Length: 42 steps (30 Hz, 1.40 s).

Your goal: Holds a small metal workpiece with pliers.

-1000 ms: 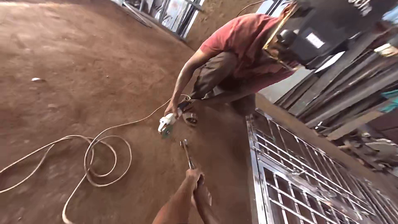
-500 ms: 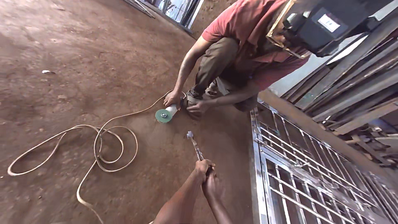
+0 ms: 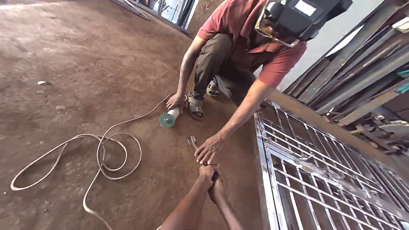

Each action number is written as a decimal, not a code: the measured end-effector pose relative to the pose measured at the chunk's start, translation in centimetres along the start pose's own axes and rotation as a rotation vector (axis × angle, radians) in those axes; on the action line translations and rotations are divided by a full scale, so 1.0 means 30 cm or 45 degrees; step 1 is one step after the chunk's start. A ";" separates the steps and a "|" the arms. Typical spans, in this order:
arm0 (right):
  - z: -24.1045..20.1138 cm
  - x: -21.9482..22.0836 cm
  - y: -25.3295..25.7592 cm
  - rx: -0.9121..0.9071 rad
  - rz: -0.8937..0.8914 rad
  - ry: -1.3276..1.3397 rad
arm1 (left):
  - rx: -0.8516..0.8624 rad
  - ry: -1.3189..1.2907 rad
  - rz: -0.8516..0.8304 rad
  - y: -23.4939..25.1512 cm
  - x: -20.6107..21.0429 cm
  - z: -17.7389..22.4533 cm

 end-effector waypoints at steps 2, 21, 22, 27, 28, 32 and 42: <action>0.027 0.026 0.022 0.199 -0.423 -0.141 | 0.051 0.054 -0.023 -0.002 -0.005 0.001; 0.125 0.151 -0.047 0.972 -1.419 1.214 | -0.209 -0.358 -0.410 -0.061 0.004 0.003; 0.125 0.145 -0.045 0.969 -1.360 1.118 | -0.211 -0.378 -0.396 -0.055 -0.008 -0.009; 0.135 0.137 -0.035 0.858 -1.183 1.015 | -0.098 -0.302 -0.329 -0.074 -0.022 0.009; 0.140 0.133 -0.027 0.843 -1.155 0.994 | -0.058 -0.279 -0.308 -0.075 -0.017 0.022; 0.177 0.111 0.000 0.743 -1.045 0.712 | 0.105 -0.221 -0.171 -0.068 -0.015 0.065; 0.138 0.096 0.056 0.280 -0.468 0.086 | 0.311 -0.006 -0.081 -0.091 -0.021 0.086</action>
Point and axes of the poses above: each hand's wrist, its own y-axis towards the middle knuckle, its own x-axis out of the palm, z = x × y, the point moved 8 cm from there along y, towards the middle knuckle, and after that the axes turned 15 degrees about z, right-handed, at the moved point
